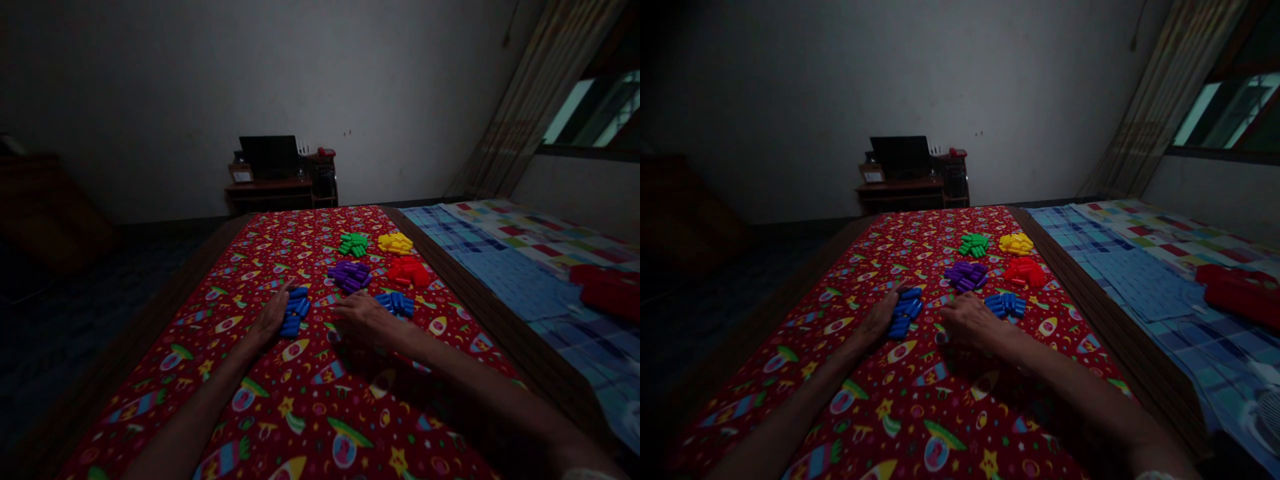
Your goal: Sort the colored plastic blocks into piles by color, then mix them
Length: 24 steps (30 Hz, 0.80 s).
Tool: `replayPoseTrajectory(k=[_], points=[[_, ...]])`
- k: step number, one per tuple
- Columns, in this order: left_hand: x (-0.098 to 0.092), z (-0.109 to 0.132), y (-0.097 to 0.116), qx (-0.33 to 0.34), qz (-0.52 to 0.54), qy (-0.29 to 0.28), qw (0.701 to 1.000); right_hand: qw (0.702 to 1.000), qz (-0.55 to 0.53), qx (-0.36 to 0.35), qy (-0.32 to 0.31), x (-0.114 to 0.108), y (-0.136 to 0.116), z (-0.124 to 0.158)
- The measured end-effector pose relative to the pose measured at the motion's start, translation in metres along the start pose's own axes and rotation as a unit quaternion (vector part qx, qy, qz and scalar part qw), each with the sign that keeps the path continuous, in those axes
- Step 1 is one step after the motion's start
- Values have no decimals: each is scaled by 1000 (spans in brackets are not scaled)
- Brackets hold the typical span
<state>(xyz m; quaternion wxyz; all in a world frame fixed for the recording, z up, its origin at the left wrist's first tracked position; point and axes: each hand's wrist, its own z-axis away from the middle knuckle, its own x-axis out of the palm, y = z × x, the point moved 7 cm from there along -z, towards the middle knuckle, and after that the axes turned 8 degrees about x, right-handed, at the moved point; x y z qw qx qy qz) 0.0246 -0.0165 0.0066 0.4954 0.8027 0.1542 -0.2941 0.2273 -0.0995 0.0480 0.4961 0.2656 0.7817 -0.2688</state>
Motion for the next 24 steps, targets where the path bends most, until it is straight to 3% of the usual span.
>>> replayPoseTrajectory(k=[5,10,13,17,21,24], points=[[-1,1,-6,-18,15,21,1000,999,-32,15,23,39,-21,-46],[1,4,-5,9,-8,2,1000,999,-33,11,24,47,-22,-48],[2,1,3,71,-38,-13,997,998,-40,41,8,32,-9,-39],[3,-2,9,131,-53,-16,990,988,8,151,-2,-7,28,-16],[3,-3,8,147,-48,-12,988,969,45,241,26,-44,66,19],[2,-2,9,146,-43,-1,988,962,57,263,54,-54,84,42]])
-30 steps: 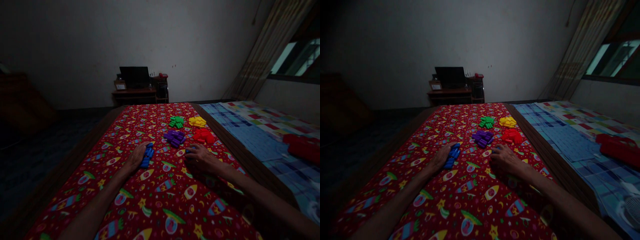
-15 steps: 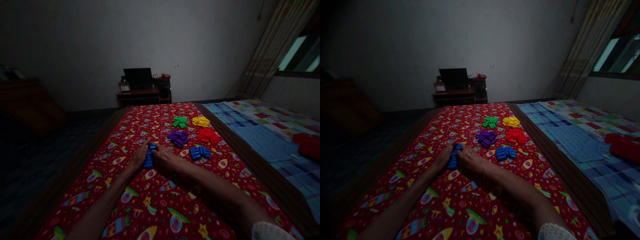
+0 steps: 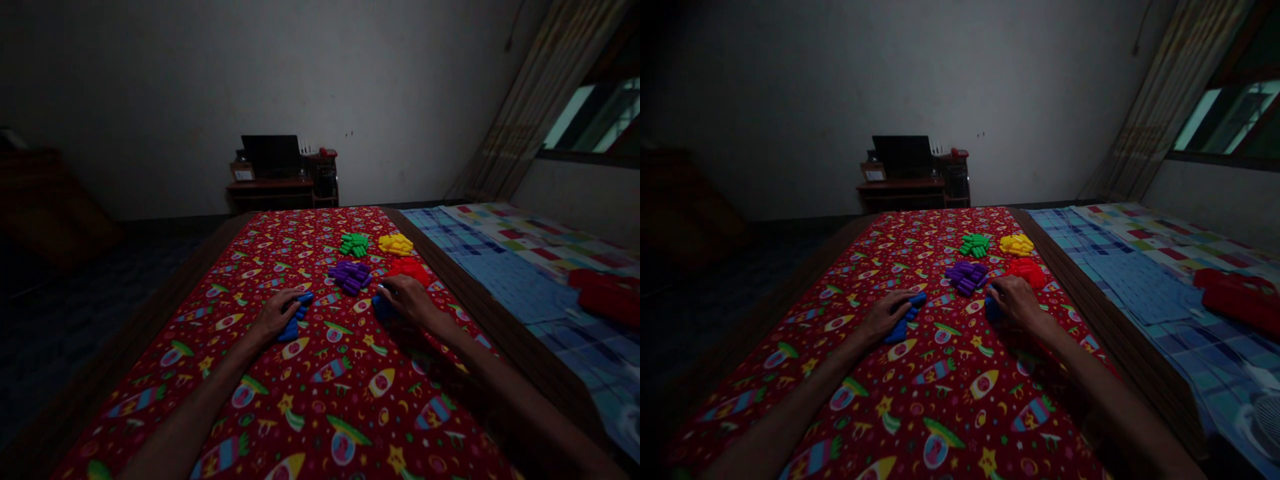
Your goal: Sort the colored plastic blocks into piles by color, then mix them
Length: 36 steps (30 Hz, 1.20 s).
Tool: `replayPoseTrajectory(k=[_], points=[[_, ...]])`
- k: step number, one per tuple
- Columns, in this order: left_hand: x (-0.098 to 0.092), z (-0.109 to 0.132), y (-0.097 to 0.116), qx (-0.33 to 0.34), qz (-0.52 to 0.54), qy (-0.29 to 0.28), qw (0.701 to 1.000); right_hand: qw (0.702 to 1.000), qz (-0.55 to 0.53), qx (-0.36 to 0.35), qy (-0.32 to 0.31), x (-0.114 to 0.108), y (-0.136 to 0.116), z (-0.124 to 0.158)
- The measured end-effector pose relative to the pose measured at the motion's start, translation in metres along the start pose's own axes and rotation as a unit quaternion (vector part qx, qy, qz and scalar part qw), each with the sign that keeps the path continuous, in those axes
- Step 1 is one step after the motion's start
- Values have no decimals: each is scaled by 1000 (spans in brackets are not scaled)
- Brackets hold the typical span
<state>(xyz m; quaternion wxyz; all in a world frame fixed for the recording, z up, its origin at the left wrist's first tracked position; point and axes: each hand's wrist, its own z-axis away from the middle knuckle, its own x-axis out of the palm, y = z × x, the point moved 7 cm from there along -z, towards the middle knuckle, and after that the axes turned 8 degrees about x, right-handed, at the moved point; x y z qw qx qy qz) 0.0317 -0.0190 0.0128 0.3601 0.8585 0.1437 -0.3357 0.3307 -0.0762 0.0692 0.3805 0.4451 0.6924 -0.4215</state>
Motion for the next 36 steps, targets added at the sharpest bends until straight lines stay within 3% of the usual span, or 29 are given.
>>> replayPoseTrajectory(k=[4,8,14,18,21,23,25,32,36], points=[[-2,1,2,-22,-4,9,1000,1000,21,-5,6,7,17,9],[-5,2,2,-43,-17,22,999,998,-23,-28,46,4,10,10],[-15,0,20,-54,-27,63,996,974,-171,-136,56,2,-54,9],[-4,-6,60,-15,-1,29,999,968,-175,-180,20,21,-98,10],[10,-7,87,15,31,-18,999,977,-126,-169,-23,32,-107,12],[16,-7,93,24,38,-57,997,981,-106,-161,-30,28,-98,18],[15,-6,86,30,19,-82,996,983,-106,-150,-17,16,-79,27],[-16,-5,18,4,-94,-98,991,997,-59,-45,30,-11,19,56],[-18,2,-8,-59,-85,-136,985,999,23,-33,-1,-6,30,58]])
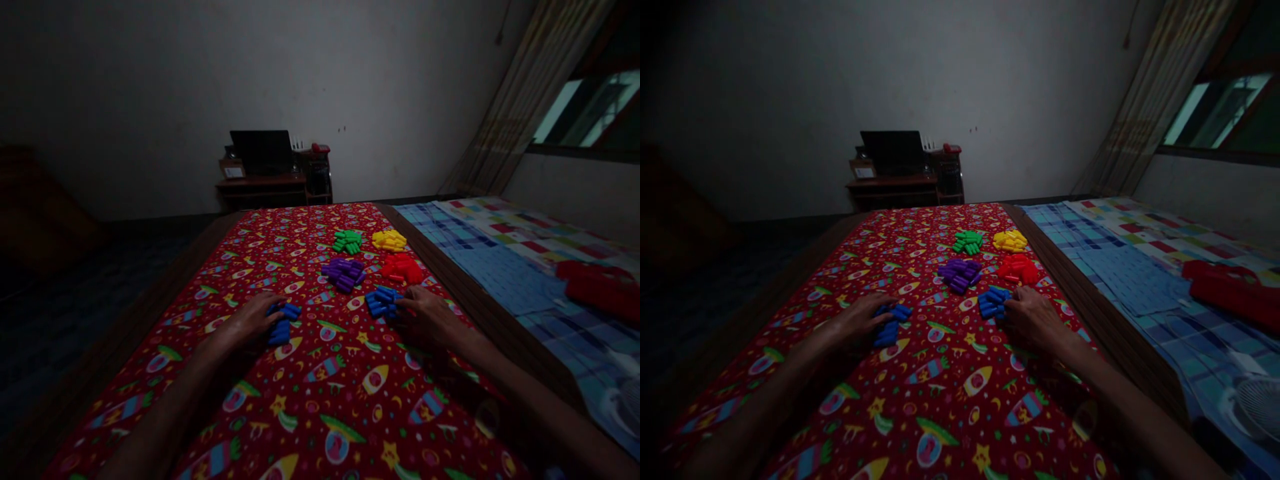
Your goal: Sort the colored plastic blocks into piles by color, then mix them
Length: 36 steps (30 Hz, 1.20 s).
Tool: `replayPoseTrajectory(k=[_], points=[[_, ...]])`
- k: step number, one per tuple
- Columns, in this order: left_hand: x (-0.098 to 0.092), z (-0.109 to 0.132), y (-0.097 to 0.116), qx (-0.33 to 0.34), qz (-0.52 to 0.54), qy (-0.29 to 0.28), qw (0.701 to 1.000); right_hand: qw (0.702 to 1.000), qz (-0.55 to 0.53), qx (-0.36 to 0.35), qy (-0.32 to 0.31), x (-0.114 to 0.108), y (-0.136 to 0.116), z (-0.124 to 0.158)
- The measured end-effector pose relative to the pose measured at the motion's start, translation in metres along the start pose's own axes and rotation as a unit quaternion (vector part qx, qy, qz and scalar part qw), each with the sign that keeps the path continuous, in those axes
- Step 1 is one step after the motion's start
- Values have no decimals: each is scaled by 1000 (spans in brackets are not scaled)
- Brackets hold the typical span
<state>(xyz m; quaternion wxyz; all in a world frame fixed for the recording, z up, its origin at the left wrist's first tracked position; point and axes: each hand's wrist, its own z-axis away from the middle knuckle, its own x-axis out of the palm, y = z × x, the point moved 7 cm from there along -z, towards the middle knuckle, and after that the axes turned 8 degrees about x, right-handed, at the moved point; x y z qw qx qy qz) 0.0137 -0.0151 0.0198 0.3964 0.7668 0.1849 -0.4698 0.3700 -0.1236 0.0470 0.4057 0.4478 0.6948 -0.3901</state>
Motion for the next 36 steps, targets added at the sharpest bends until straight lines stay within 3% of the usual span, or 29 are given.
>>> replayPoseTrajectory(k=[2,5,10,15,18,21,23,25,32,36], points=[[4,2,-6,-15,16,-9,1000,1000,26,-1,-18,1,-5,-3],[3,2,-12,-24,30,9,999,1000,26,10,4,-4,-11,-7],[-15,-4,-7,-75,77,45,993,996,-67,-38,34,-7,-35,-7],[-23,-10,45,-58,158,93,981,974,-193,-113,40,-1,-91,-9],[-10,-10,89,2,185,90,979,964,-224,-134,42,6,-119,-18],[4,-8,114,39,208,76,974,961,-243,-130,-19,22,-130,-28],[7,-7,116,39,212,75,974,960,-249,-113,-50,28,-126,-33],[6,-8,106,23,204,82,975,965,-244,-83,-42,25,-112,-34],[-3,-9,45,-84,188,80,975,982,-185,-4,37,-11,-29,-33],[3,-9,35,-118,239,65,962,990,-138,8,22,-8,3,-33]])
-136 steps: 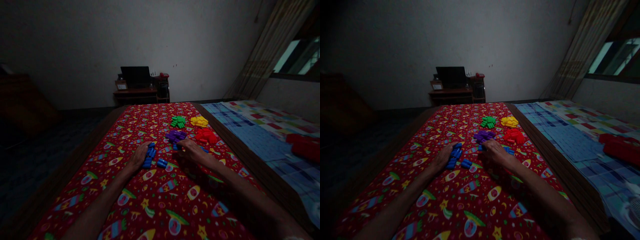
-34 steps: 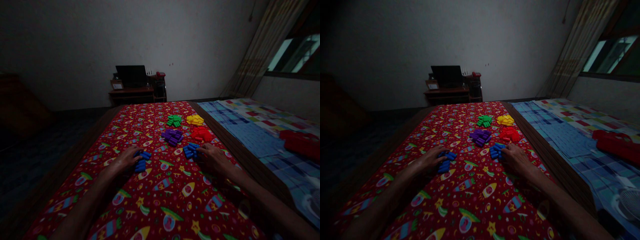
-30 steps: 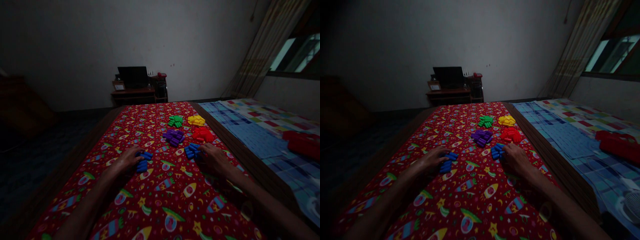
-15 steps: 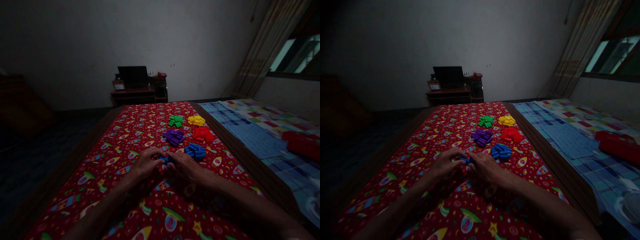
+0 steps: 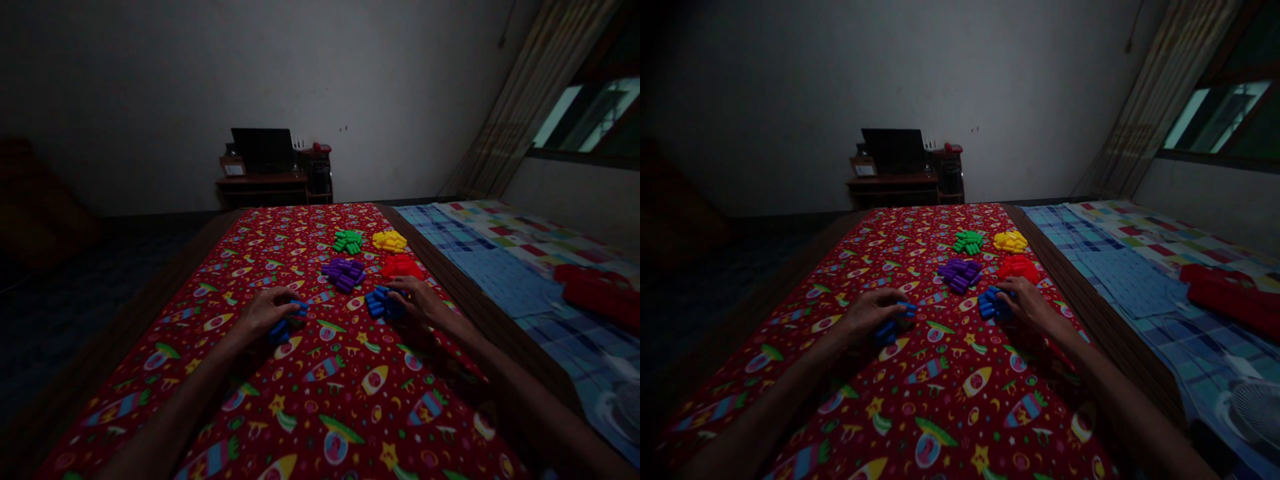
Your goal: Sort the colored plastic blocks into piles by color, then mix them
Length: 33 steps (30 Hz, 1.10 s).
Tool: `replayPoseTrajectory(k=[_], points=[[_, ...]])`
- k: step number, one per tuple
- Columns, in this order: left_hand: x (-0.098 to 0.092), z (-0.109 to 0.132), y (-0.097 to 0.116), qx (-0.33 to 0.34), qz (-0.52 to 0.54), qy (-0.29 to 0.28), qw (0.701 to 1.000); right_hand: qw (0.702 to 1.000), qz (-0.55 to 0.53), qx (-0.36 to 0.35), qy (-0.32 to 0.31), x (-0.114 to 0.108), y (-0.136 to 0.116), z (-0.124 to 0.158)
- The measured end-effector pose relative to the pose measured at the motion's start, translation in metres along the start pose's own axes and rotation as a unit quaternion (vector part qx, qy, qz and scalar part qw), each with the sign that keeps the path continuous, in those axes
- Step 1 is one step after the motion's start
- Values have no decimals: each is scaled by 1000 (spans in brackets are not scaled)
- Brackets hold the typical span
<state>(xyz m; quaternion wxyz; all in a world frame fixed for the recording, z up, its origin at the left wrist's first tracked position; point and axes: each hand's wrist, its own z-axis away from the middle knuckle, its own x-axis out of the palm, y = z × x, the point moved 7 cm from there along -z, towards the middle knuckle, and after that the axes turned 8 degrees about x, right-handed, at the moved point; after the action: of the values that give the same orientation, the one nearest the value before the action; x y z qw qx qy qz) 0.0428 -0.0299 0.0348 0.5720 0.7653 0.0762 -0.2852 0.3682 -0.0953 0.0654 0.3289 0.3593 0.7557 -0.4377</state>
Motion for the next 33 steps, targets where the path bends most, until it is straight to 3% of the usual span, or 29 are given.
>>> replayPoseTrajectory(k=[4,8,13,16,20,23,26,29,33], points=[[4,3,14,21,-19,-7,1000,999,-19,8,29,0,2,-1],[15,8,31,33,2,-14,999,994,-89,5,68,-2,-32,3],[45,22,56,69,37,-51,996,988,-111,-107,-31,33,-102,20],[58,31,70,92,46,-89,991,984,-94,-134,-66,50,-117,25],[47,31,69,131,-32,-123,983,992,-93,-78,-28,32,-90,17],[20,26,43,111,-163,-136,971,996,-71,19,45,5,-43,8],[4,27,16,72,-267,-180,944,996,-19,59,59,-4,-8,3],[4,31,4,39,-324,-219,919,997,12,63,38,2,6,1],[12,34,5,28,-331,-232,914,994,2,56,99,-5,11,1]])
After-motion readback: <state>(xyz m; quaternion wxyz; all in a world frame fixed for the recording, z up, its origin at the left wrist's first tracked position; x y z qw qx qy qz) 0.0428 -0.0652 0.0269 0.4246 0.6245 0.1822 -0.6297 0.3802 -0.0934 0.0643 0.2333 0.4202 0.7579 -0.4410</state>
